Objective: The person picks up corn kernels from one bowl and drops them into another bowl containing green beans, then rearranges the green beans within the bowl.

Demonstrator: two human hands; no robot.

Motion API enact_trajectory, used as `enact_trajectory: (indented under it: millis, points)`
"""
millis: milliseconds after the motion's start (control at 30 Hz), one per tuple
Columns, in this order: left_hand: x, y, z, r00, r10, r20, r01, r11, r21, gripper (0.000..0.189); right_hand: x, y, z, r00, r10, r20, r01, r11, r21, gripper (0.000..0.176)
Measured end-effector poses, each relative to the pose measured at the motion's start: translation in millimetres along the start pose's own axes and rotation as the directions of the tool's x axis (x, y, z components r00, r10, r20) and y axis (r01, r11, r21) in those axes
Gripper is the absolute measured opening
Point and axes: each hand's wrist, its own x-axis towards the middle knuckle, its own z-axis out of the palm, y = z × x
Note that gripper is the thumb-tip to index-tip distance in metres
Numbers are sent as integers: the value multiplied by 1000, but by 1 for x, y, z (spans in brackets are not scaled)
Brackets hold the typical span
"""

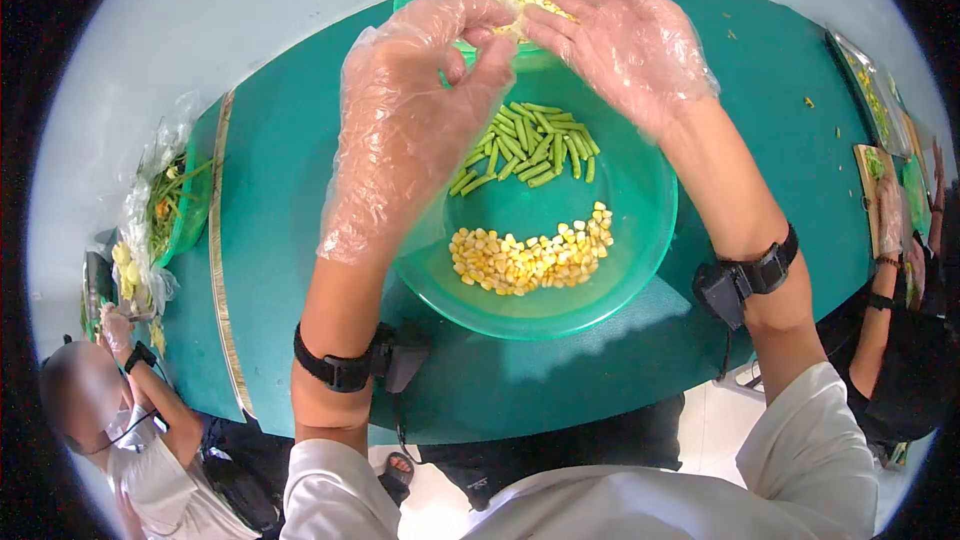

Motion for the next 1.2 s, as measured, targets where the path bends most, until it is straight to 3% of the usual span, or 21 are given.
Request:
enact_trajectory:
  millis: [200, 300, 400, 500, 600, 700, 800, 900, 1000, 1100, 1200]
  points:
    - [-2, 3, -1, 995, -44, 89, 41, 999, 35, 17, -2, 1, -1, 998, -64, -8, 64, 996, -70, 67]
    - [-2, -1, 3, 998, -40, 44, 38, 998, 58, 17, -2, 0, 0, 991, 54, 119, -48, 998, -50, 66]
    - [-2, -6, 3, 999, -34, 26, 32, 997, 77, 16, -5, 2, 9, 940, 243, 241, -241, 970, -37, 48]
    - [-1, -8, 2, 999, -6, 39, 1, 994, 110, 16, -7, -1, 6, 907, 334, 254, -300, 940, -164, 52]
    - [-1, -10, 4, 1000, 10, 3, -10, 988, 152, 17, -14, 1, 15, 944, 281, 172, -229, 935, -272, 52]
    - [0, -2, 2, 997, -52, -65, 57, 994, 89, 11, -4, 2, 5, 959, 274, 72, -269, 960, -72, 50]
    - [0, -2, 2, 996, -38, -78, 43, 997, 65, 10, 4, 2, 0, 981, 192, -34, -188, 977, 104, 46]
    - [0, -2, 3, 997, -70, -17, 71, 997, 42, 10, 5, -2, -14, 992, 102, 71, -109, 989, 101, 55]
    - [-3, -2, 0, 994, -71, 80, 58, 985, 161, 13, 5, -1, -12, 999, 7, 36, -8, 1000, 18, 61]
    - [-4, -4, 1, 993, -49, 103, 38, 994, 105, 14, 3, 1, -9, 998, -1, 57, 0, 1000, 5, 62]
    - [-3, 9, -5, 922, -179, 345, 109, 971, 213, 13, -1, 2, -1, 998, 30, 48, -29, 999, -13, 65]
